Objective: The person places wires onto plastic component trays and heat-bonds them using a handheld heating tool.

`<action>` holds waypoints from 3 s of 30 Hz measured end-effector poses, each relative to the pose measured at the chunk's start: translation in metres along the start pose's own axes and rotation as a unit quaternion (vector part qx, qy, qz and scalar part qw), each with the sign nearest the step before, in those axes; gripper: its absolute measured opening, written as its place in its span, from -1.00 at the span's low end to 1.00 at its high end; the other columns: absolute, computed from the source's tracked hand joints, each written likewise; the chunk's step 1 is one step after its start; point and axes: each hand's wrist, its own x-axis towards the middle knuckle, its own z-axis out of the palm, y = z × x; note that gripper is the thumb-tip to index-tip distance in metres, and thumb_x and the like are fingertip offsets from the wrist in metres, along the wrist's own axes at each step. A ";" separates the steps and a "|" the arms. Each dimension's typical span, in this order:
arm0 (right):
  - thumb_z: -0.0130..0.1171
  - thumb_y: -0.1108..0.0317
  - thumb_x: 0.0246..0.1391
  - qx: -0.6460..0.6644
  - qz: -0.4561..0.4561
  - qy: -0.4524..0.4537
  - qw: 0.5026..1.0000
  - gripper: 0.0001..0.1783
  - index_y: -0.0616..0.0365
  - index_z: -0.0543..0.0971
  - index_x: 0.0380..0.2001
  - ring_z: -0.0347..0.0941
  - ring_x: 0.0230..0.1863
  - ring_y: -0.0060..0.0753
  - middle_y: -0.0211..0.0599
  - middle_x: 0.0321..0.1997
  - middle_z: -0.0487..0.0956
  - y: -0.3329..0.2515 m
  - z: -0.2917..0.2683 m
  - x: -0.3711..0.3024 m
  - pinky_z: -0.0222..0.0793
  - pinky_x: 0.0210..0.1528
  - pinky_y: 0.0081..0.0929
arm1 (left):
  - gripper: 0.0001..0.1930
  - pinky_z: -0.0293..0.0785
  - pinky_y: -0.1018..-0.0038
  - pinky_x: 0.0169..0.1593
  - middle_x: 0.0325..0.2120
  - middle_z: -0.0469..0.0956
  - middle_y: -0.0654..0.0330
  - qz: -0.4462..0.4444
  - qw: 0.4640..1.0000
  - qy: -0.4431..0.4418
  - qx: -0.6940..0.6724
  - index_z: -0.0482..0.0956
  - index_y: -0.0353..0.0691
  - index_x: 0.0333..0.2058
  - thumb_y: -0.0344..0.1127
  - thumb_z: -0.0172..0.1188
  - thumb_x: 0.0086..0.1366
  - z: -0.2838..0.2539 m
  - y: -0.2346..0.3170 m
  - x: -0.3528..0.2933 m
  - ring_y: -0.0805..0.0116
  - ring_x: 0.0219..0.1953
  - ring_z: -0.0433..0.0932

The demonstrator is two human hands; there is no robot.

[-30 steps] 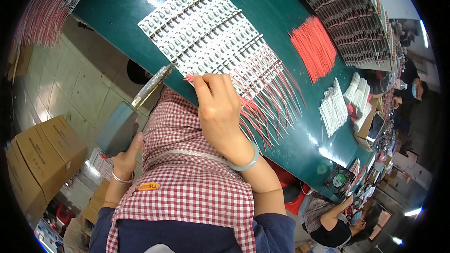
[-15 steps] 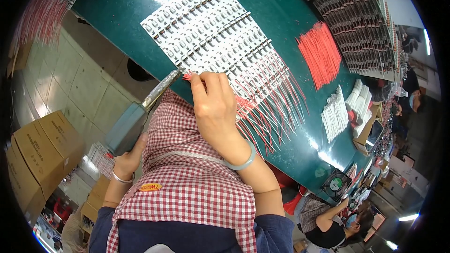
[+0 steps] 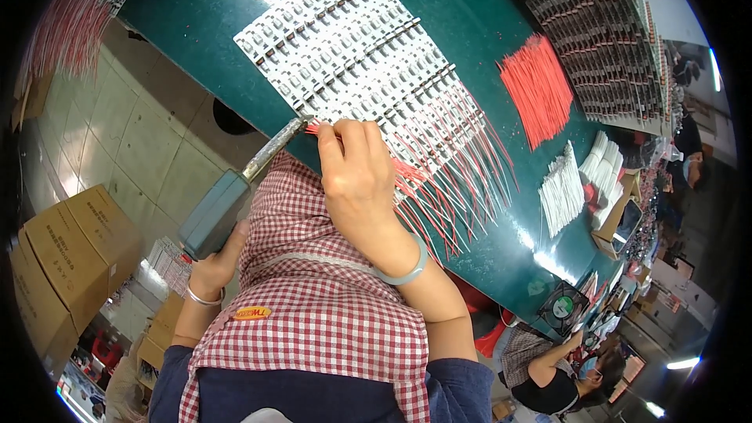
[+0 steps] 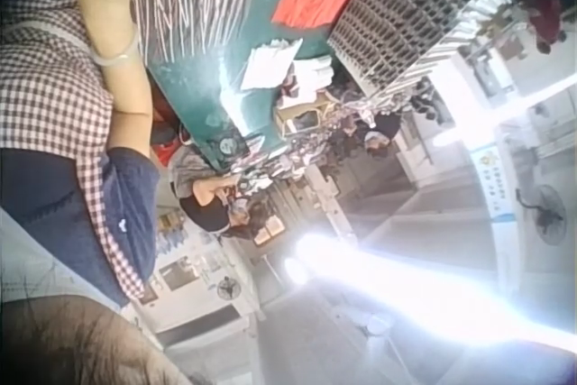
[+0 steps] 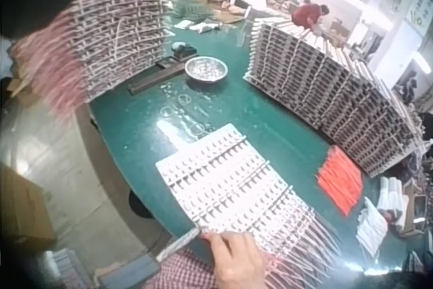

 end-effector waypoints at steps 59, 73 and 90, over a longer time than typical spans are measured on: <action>0.23 0.63 -0.18 -0.002 0.020 0.034 0.999 -0.65 0.31 0.63 -0.20 0.43 -0.28 -0.24 -0.23 -0.29 0.51 0.008 0.000 0.004 0.41 -0.31 -0.36 | -0.80 0.52 0.49 -0.37 -0.39 0.62 0.07 0.026 0.999 0.016 -0.012 0.65 -0.40 -0.24 -0.50 0.38 0.13 0.002 -0.010 -0.005 0.29 -0.45 0.62; 0.22 0.57 -0.15 -0.006 0.009 0.018 1.000 -0.70 0.36 0.62 -0.24 0.41 -0.27 -0.21 -0.20 -0.31 0.48 0.005 -0.002 0.011 0.42 -0.29 -0.36 | -0.78 0.51 0.52 -0.33 -0.37 0.61 0.09 0.007 1.000 -0.002 -0.011 0.61 -0.43 -0.23 -0.55 0.34 0.12 0.004 0.006 0.008 0.35 -0.42 0.60; 0.22 0.56 -0.08 -0.017 0.007 -0.002 1.000 -0.77 0.38 0.61 -0.27 0.38 -0.30 -0.21 -0.19 -0.37 0.44 0.003 -0.006 0.015 0.40 -0.34 -0.37 | -0.82 0.51 0.49 -0.40 -0.44 0.61 0.06 0.036 0.999 0.017 0.003 0.65 -0.41 -0.30 -0.52 0.37 0.09 0.003 -0.003 0.003 0.27 -0.49 0.60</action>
